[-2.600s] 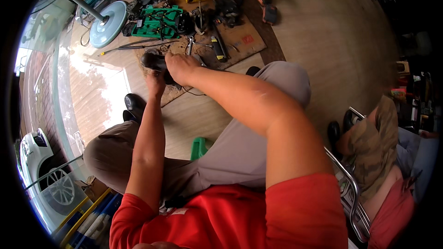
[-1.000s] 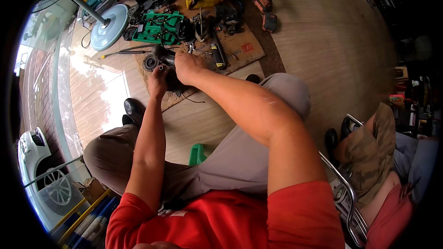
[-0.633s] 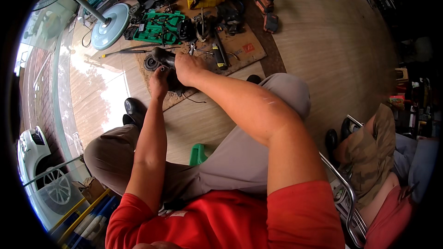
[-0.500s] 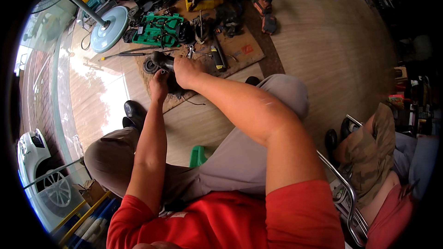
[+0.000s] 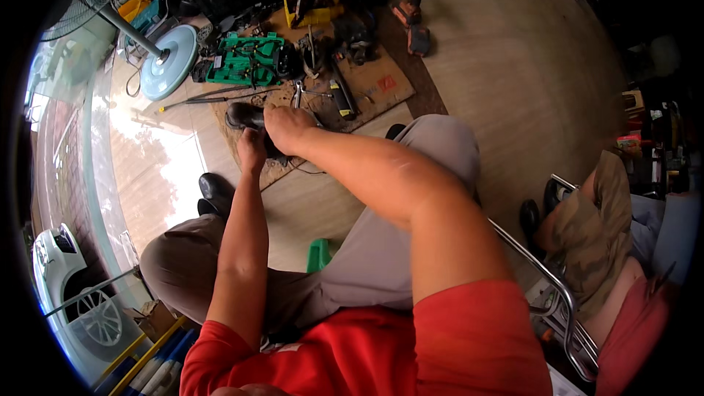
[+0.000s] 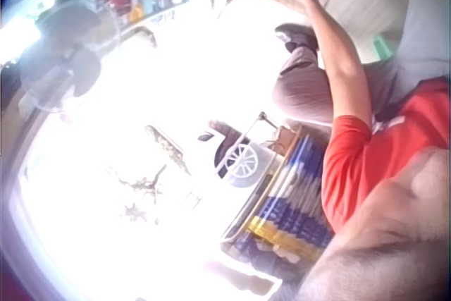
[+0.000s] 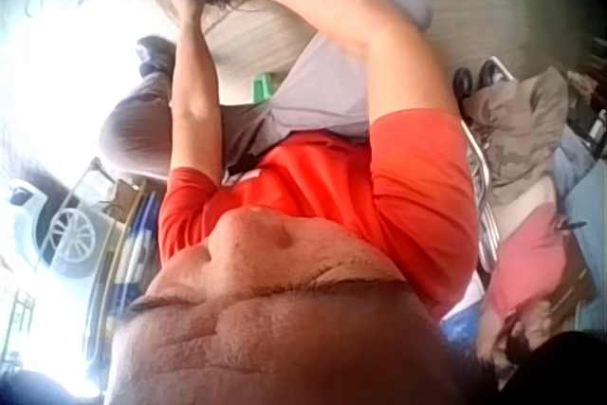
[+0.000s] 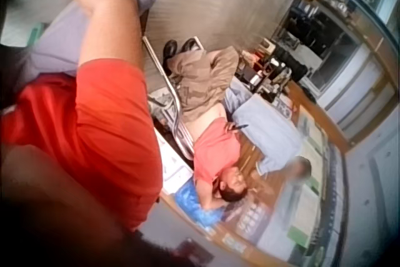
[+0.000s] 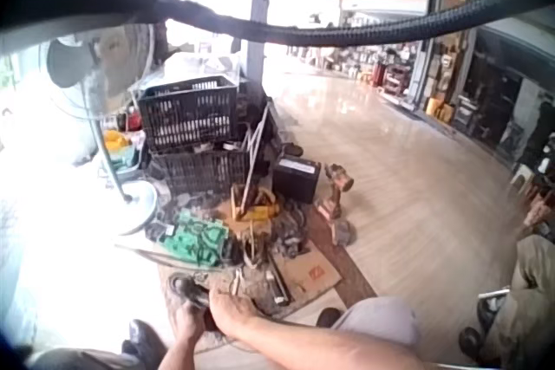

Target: The person cleans and separates components of a car part, using a hammer and a scraper to remove buildup and debris.

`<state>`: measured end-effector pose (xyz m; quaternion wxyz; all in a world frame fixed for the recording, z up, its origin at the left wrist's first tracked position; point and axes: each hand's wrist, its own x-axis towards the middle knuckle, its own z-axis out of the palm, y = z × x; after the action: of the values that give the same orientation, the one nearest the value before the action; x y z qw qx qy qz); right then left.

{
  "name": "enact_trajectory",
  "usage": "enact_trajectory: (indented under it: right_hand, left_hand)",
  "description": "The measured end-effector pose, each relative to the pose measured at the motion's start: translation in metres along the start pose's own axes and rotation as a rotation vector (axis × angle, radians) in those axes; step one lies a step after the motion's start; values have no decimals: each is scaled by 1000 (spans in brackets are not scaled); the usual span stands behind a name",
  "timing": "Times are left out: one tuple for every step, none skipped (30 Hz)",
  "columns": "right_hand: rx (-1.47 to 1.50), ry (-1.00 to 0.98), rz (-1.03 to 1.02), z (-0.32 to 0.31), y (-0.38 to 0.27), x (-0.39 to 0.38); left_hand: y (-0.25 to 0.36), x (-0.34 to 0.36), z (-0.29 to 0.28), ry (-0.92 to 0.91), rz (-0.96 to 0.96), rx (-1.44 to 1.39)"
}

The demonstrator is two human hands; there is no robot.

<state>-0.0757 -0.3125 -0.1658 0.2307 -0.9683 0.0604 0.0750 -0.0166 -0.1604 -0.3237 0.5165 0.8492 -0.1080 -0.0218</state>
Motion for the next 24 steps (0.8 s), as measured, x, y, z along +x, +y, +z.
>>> enact_trajectory:
  right_hand:
    - [0, 22, -7, -1, -1, 0]
    - [4, 17, -4, 1, 0, -2]
    - [8, 11, -1, 2, 3, -3]
    - [8, 16, 2, 0, 4, -3]
    - [2, 0, 8, -1, 5, -2]
    - [-3, -17, 14, -1, 7, -2]
    - [-1, -39, 19, -1, 4, -4]
    - [-13, -38, 22, -1, 1, -4]
    - [-26, -36, 25, -2, -1, -2]
    - [-43, -39, 33, -3, -1, -2]
    - [-38, -33, 29, -3, 1, -5]
    - [-33, -27, 26, -3, 3, -7]
    - [-29, -10, 17, -6, 4, -8]
    - [-32, -42, 22, -8, 4, -7]
    - [-34, -74, 27, -8, 5, -7]
    - [-33, -108, 42, -6, 7, -8]
    - [-30, -77, 52, -5, 10, -8]
    - [-27, -46, 63, -4, 12, -7]
    - [-23, -23, 60, -6, 8, -7]
    - [-16, -21, 54, -8, 8, -8]
    - [-10, -19, 49, -12, 9, -9]
    - [0, -15, 23, -18, 2, -7]
    - [-4, 24, 16, -18, 4, -7]
    - [-2, 36, 12, -18, 6, -6]
  left_hand:
    - [1, 0, 0, 2, 2, -6]
    - [1, -2, -1, -11, -24, 12]
    - [2, -5, 0, -24, -49, 29]
    - [6, -3, 0, -36, -64, 43]
    - [17, -6, 2, 12, -11, -64]
    - [12, -2, 3, 0, -4, -28]
    - [4, 1, 0, -13, -3, 14]
    - [-3, 2, -2, -25, -2, 57]
    - [-10, 3, -3, -33, -13, 63]
    - [-4, 3, -3, -44, -29, 63]
    - [1, 1, -2, -54, -44, 63]
    - [1, -3, 0, -47, -41, 53]
    - [4, -2, 0, -34, -28, 43]
    - [7, -1, 0, -21, -15, 32]
    - [10, -1, 0, -18, -16, 55]
    - [14, -4, -1, -25, -18, 78]
    - [19, -5, -1, -33, -19, 99]
    - [23, -4, 0, -55, -20, 93]
    - [24, -4, -2, -65, -32, 92]
    - [24, -3, -3, -77, -44, 90]
    - [13, -3, 2, -48, -38, -8]
    - [-9, 0, 1, 2, -30, -97]
    - [-17, 3, 3, 31, -17, -196]
    - [-25, 5, 3, 26, -21, -250]
